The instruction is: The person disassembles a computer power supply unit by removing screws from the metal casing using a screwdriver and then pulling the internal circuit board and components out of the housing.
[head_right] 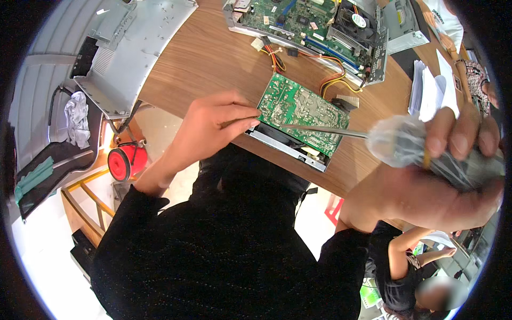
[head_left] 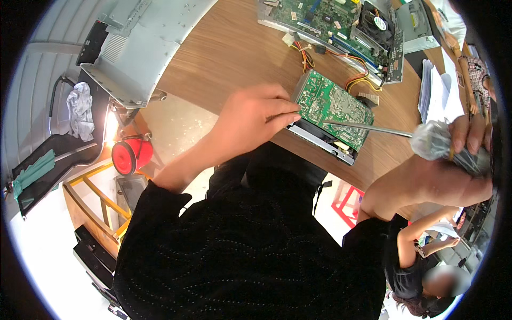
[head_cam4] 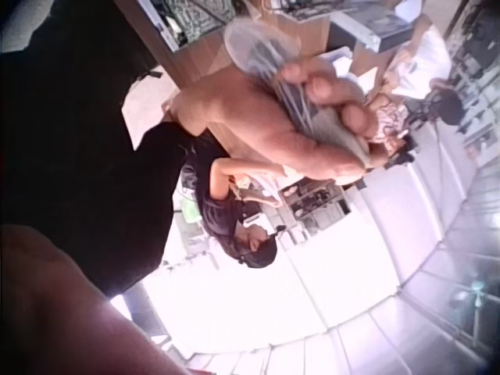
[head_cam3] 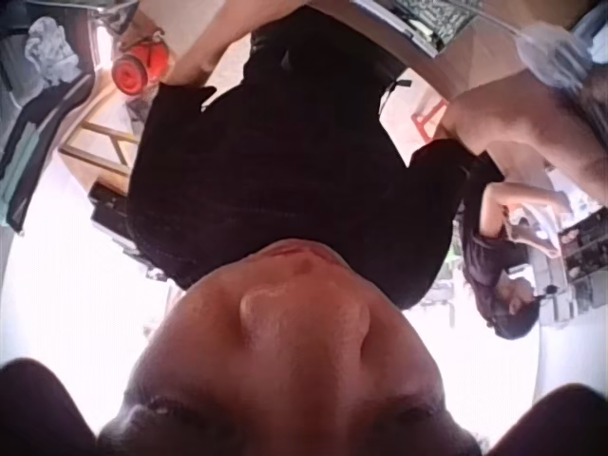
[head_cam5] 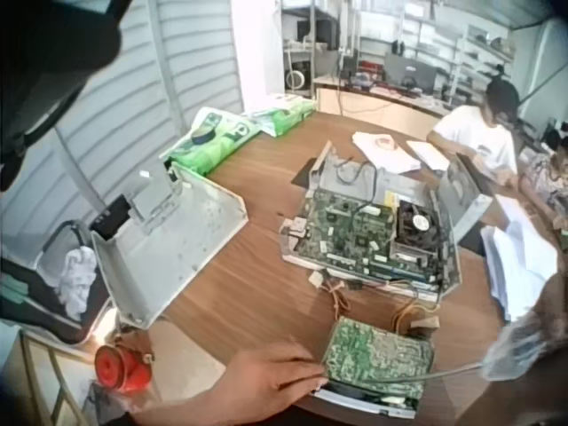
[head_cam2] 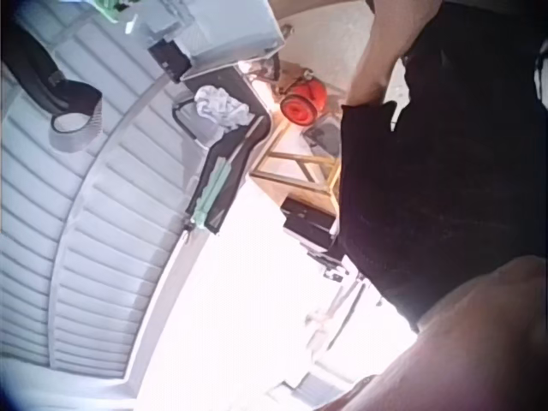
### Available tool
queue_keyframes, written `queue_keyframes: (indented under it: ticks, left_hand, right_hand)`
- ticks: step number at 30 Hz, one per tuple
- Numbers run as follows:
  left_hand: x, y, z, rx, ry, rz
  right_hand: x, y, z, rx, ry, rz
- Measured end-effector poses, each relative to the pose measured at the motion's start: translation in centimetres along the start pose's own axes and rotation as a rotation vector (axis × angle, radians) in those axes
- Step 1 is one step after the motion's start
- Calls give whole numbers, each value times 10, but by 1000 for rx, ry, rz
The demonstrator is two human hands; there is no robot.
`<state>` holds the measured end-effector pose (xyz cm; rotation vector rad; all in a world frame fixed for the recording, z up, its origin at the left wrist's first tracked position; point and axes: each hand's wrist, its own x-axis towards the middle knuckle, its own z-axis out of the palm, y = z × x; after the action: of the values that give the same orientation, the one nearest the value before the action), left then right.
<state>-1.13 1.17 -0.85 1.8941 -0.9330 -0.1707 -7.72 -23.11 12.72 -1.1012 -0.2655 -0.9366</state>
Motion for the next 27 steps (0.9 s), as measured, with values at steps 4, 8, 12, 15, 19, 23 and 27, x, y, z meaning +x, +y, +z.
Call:
queue_keyframes:
  ticks: [4,8,12,15,19,23,27]
  left_hand:
    - [-9,2,4,36,65,-5]
    - [-12,-3,6,-74,86,-34]
    - [-13,-6,5,-81,87,-30]
    - [-13,-6,5,-41,91,10]
    - [-12,-6,6,-14,105,36]
    - [-13,-4,6,42,117,45]
    - [-12,-2,9,77,147,72]
  right_hand:
    - [-12,18,18,-126,11,-38]
    - [-19,26,23,-251,-5,-75]
    - [-18,27,29,-283,-29,-92]
    - [-19,27,28,-244,-53,-70]
    - [-24,24,33,-210,-84,-44]
    - [-31,16,34,-181,-116,-20]
    - [-42,9,34,-123,-191,-45]
